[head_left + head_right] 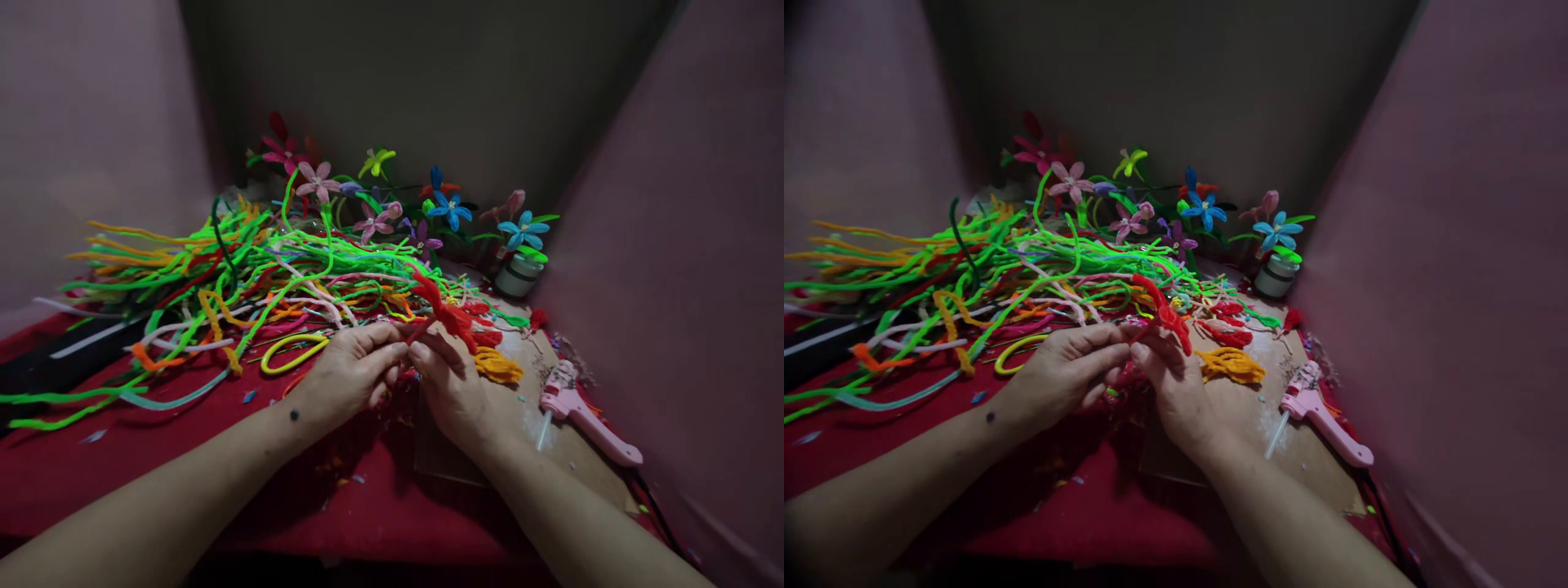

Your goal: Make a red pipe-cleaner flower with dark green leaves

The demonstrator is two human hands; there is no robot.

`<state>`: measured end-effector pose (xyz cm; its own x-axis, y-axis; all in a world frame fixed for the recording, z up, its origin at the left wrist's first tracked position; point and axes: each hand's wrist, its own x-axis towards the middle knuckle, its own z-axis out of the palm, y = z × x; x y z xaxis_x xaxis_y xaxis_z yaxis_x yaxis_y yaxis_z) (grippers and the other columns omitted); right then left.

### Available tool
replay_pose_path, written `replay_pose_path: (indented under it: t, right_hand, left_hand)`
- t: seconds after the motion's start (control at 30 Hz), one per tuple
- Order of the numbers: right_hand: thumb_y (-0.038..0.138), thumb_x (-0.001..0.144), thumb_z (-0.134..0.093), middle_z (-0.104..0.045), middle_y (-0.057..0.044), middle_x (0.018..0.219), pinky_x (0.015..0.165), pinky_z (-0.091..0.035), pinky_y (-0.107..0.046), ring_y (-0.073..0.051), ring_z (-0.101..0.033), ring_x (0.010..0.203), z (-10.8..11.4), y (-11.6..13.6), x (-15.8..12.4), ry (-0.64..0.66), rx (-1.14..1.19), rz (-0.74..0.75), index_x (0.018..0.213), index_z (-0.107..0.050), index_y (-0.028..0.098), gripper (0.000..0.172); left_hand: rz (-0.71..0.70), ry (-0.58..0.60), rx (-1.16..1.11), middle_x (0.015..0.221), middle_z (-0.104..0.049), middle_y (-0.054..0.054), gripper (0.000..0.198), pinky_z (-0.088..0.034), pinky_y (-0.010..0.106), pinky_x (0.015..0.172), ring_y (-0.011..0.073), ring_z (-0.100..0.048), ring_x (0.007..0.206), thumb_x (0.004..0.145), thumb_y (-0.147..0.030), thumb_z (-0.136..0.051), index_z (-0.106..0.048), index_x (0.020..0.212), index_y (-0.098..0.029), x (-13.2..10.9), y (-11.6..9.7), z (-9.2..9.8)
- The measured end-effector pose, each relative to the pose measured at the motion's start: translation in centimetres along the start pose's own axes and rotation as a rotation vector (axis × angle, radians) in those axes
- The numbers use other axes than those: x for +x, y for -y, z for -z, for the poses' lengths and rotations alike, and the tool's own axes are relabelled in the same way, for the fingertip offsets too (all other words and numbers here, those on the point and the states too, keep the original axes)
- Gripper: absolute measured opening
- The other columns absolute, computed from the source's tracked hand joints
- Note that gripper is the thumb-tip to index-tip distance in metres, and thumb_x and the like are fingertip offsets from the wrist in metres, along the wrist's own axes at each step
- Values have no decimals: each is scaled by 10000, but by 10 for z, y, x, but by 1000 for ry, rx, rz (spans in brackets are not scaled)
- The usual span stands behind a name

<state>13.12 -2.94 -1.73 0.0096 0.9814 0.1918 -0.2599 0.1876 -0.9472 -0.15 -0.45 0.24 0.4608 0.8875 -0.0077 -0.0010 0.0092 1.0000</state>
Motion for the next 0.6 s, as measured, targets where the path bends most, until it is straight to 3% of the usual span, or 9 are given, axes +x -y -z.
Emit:
replay_pose_path:
  t: [0.07,0.2,0.37,0.47,0.6]
  right_hand:
    - [322,719,-637,-685,-18,901,818,-489,-379,-223,-614,915,1,-3,1,41,33,-14,793,-682,254,110]
    - [302,727,-640,-695,-26,880,742,-501,-365,-199,-635,796,2,-11,6,63,155,-69,965,-678,245,248]
    - [236,667,-697,-684,-4,747,699,-488,-319,-163,-610,692,6,-15,9,54,248,-73,831,-708,221,165]
    - [248,654,-709,-676,-9,731,672,-489,-315,-173,-610,699,6,-15,9,72,291,-75,787,-700,214,137]
    - [271,642,-719,-687,-23,750,696,-490,-323,-208,-618,783,3,-12,10,32,283,-101,779,-691,213,152]
  left_hand:
    - [80,37,-109,489,-475,-64,169,-233,122,309,8,-336,317,797,-264,-564,-537,678,-147,1,-1,2]
    - [177,172,-315,501,-484,-69,170,-212,118,267,-1,-275,279,799,-279,-575,-524,697,-153,2,2,9]
    - [237,309,-389,524,-488,-73,125,-211,131,241,1,-219,268,804,-263,-565,-530,753,-155,4,4,15]
    - [173,288,-217,518,-499,-62,174,-229,140,266,12,-278,281,834,-303,-518,-542,771,-143,4,2,12]
    - [-11,133,186,500,-473,-54,261,-283,144,346,32,-393,359,864,-305,-449,-521,678,-138,1,-1,5]
